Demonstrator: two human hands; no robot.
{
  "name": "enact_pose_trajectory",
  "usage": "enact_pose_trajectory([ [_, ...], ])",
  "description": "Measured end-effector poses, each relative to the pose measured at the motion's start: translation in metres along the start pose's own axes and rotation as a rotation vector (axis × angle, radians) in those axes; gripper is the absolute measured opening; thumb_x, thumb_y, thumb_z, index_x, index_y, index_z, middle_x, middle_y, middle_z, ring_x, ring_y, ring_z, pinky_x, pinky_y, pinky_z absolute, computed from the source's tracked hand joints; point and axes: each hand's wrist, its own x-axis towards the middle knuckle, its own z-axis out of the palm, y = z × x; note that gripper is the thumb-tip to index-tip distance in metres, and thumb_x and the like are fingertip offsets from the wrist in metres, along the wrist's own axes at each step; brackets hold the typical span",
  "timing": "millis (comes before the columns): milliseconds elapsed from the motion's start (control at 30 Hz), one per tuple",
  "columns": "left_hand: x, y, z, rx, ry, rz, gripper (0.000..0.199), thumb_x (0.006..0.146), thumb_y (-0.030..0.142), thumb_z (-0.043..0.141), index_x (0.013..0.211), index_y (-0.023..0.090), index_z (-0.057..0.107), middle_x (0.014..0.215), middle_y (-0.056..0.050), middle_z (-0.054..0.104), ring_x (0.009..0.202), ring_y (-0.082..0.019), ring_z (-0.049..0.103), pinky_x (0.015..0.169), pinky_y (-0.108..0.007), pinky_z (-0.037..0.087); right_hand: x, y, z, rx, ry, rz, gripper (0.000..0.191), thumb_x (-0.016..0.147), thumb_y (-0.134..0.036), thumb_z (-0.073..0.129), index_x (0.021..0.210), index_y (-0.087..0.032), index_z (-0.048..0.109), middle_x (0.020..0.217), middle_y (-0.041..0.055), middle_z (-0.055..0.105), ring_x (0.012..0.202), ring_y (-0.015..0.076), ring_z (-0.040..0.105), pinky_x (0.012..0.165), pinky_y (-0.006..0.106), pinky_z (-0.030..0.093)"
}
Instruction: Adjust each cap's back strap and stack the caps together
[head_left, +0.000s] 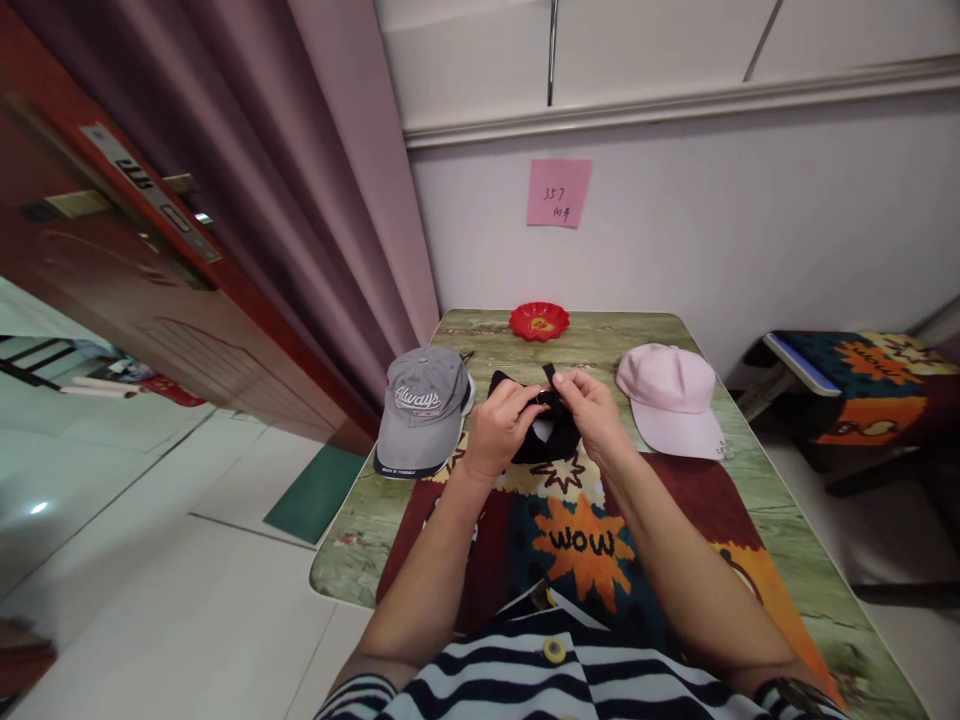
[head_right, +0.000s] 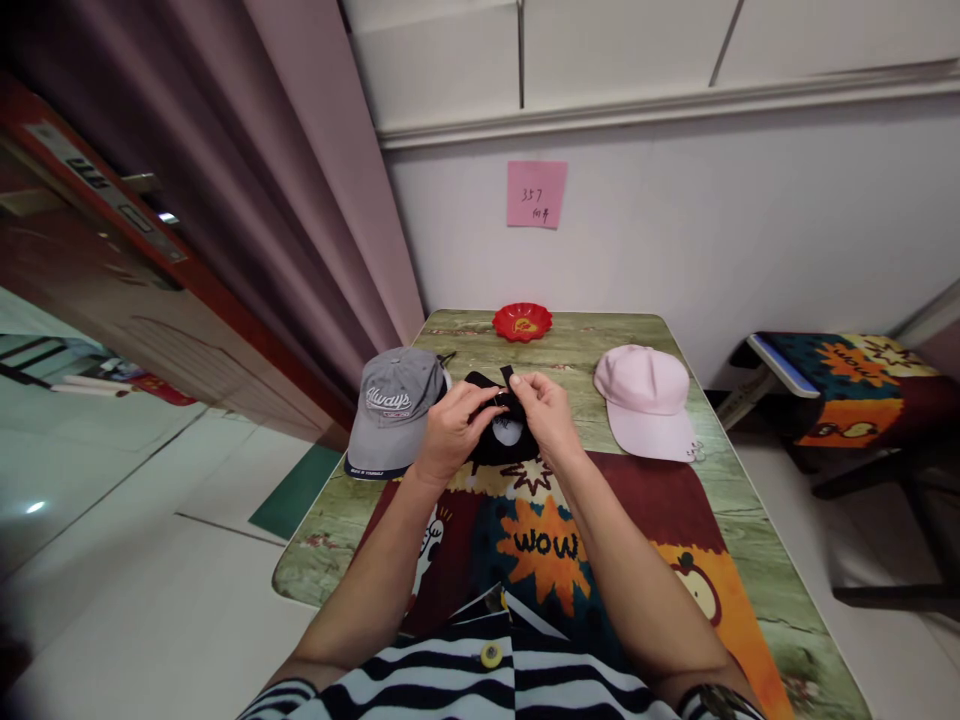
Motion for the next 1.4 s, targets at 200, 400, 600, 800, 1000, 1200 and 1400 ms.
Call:
enact_pose_trajectory([
  [200,-0.002,0.003,-0.006,0.06,-0.084,0.058,0.021,0.097,0.025,0.057,0.114,0.017,0.068,0.103,-0.009,0.073,0.095,-0.02,0.07,0.082,-0.03,0.056,-0.005,-0.002,0.001,-0.104,0.014,-0.045,0.039,0.076,-0.059,0.071,0.075,-0.022,0.06,0.059,-0.0045,0.054,0.051,0.0116,0.042,0.049,0.025,0.032],
  [400,-0.003,0.005,-0.004,-0.165,-0.054,-0.129,0.02,0.092,0.022,0.062,0.111,0.019,0.068,0.097,-0.007,0.069,0.074,-0.013,0.067,0.067,-0.024,0.056,-0.007,-0.001,0.005,-0.105,0.012,-0.094,0.036,0.077,-0.056,0.071,0.076,-0.022,0.057,0.055,-0.0067,0.047,0.048,0.0102,0.037,0.046,0.025,0.03],
  [600,-0.001,0.015,0.007,-0.669,0.028,-0.671,0.024,0.08,0.022,0.066,0.103,0.016,0.068,0.083,-0.001,0.064,0.05,-0.007,0.06,0.044,-0.019,0.05,-0.007,0.009,0.014,-0.043,-0.003,-0.056,0.038,0.075,-0.057,0.072,0.078,-0.023,0.056,0.062,-0.0034,0.057,0.052,0.0132,0.051,0.05,0.027,0.042],
  [800,0.003,0.015,0.005,-0.875,0.141,-0.874,0.03,0.064,0.021,0.075,0.093,0.013,0.071,0.072,0.002,0.062,0.048,-0.006,0.056,0.041,-0.016,0.046,-0.006,0.003,0.011,-0.074,0.045,-0.221,0.032,0.076,-0.049,0.075,0.08,-0.021,0.061,0.07,-0.0024,0.06,0.061,0.0115,0.051,0.057,0.024,0.042],
  [1000,0.004,0.01,0.009,-0.901,0.17,-0.91,0.03,0.061,0.021,0.078,0.089,0.012,0.071,0.072,0.001,0.065,0.056,-0.009,0.061,0.056,-0.022,0.055,-0.007,-0.006,0.011,0.013,-0.067,-0.119,0.035,0.076,-0.053,0.075,0.087,-0.023,0.059,0.061,-0.0065,0.054,0.047,0.0086,0.041,0.044,0.021,0.031],
  [1200,0.001,0.007,0.014,-0.829,0.191,-0.861,0.027,0.065,0.02,0.075,0.091,0.013,0.072,0.073,0.0,0.066,0.059,-0.009,0.063,0.062,-0.022,0.055,-0.01,-0.002,0.009,-0.239,-0.042,-0.127,0.035,0.079,-0.056,0.07,0.076,-0.022,0.061,0.056,-0.0035,0.055,0.048,0.0118,0.049,0.045,0.024,0.042],
  [1400,0.001,0.012,0.012,-0.632,0.204,-0.775,0.023,0.071,0.017,0.071,0.094,0.014,0.073,0.077,-0.002,0.069,0.064,-0.01,0.064,0.063,-0.021,0.053,-0.016,-0.008,0.012,-0.507,0.025,-0.214,0.025,0.083,-0.043,0.064,0.069,-0.023,0.058,0.049,-0.0031,0.056,0.043,0.0131,0.052,0.047,0.025,0.036],
])
